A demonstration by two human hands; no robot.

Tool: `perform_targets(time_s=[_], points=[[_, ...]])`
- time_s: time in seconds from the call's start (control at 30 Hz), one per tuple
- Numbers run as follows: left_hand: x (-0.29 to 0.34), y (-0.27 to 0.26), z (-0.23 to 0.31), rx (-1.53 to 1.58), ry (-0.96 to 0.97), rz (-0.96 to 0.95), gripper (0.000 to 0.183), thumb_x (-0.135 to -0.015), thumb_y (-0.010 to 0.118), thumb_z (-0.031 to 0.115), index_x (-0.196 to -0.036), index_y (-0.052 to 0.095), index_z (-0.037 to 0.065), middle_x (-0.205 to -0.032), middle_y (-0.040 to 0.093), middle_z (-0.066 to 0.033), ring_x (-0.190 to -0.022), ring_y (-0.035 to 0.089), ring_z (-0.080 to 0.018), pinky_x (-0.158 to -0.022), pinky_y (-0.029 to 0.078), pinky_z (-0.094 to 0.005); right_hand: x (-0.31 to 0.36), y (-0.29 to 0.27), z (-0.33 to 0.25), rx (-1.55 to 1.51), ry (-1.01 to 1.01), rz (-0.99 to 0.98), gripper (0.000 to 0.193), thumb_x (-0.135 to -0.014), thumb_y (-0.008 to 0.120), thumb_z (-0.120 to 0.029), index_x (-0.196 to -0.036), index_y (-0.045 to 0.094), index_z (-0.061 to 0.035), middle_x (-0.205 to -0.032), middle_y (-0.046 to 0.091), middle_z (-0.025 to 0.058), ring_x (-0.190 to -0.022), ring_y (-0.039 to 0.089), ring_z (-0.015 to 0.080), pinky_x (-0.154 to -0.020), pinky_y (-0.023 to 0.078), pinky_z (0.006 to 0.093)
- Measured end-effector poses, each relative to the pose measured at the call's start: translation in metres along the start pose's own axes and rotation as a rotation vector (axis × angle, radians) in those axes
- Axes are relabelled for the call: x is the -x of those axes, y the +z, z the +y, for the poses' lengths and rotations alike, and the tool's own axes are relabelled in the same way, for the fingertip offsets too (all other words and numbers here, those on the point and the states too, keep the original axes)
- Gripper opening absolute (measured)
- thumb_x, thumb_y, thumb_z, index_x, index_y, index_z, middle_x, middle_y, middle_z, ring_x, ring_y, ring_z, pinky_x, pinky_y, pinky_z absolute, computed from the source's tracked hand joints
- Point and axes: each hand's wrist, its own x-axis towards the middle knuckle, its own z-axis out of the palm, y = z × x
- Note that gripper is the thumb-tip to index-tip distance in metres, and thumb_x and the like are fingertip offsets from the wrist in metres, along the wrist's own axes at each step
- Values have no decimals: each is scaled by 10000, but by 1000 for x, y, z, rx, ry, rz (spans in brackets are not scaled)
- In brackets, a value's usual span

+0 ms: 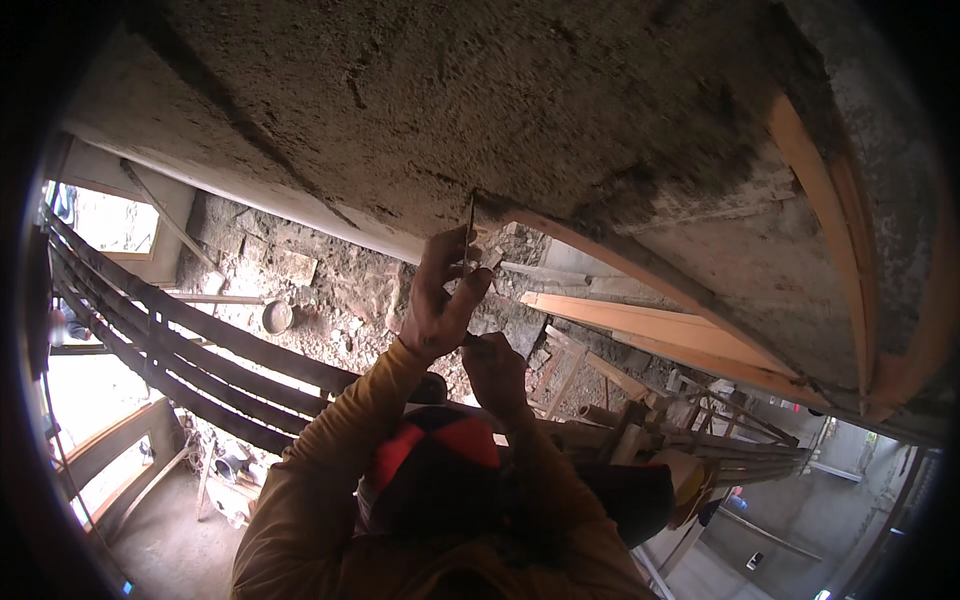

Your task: The person applies plaster to a ceiling using a trowel and hawk, smoothing the surface and working around wooden framing. They move along a scaffold to reach different sections and use a yellow plastic scoop to transfer material.

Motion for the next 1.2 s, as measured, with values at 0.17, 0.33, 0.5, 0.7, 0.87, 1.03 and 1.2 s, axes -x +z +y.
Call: perform_targets(time_s=[0.17,0.33,0.5,0.7,0.87,1.03,1.2], points=[[8,-2,-27,-62,-58,-32,468,-849,568,158,-1257,423,-20,-1096,530,-147,-989,553,-218,-784,488,-342,0,9,22,184,-147,-105,143,-822,601,-134,-939,556,-64,-767,599,138,-673,621,281,-571,508,396],[40,-14,-87,-10,-180,-14,433,-812,602,168,-1173,455,-19,-974,515,-147,-830,542,-236,-727,467,-349,24,47,38,612,-250,-274,171,-806,544,-89,-960,618,-72,-767,562,94,-745,607,263,-574,527,371],[11,-32,-10,-121,62,-166,504,-779,625,110,-1232,449,-20,-1131,524,-143,-957,549,-220,-798,485,-351,11,48,-11,-275,203,-171,140,-801,584,-139,-908,580,-49,-706,571,94,-713,601,262,-552,476,399],[-18,-45,28,-183,133,-227,480,-769,628,105,-1198,463,-34,-1107,527,-157,-920,556,-228,-796,484,-350,-2,69,-38,-537,102,-62,247,-871,585,-250,-915,527,-14,-646,588,83,-590,585,172,-544,459,320],[-25,-49,32,-205,199,-223,456,-781,626,127,-1181,477,-35,-1106,535,-160,-925,567,-236,-791,485,-346,-5,77,-50,-665,159,-58,284,-888,576,-267,-938,500,2,-643,577,61,-580,565,127,-534,446,291],[-27,-50,17,-243,141,-231,439,-791,630,114,-1186,488,-14,-1103,538,-143,-969,571,-238,-784,495,-353,-6,84,-45,-659,194,-77,290,-888,575,-278,-921,494,-2,-639,572,59,-561,563,133,-529,446,294],[-3,-54,-34,-332,17,-281,453,-801,624,109,-1215,476,-3,-1093,536,-128,-972,570,-232,-794,502,-364,7,95,-30,-457,376,-120,291,-906,519,-295,-813,534,-20,-679,543,103,-572,589,201,-535,456,333]])
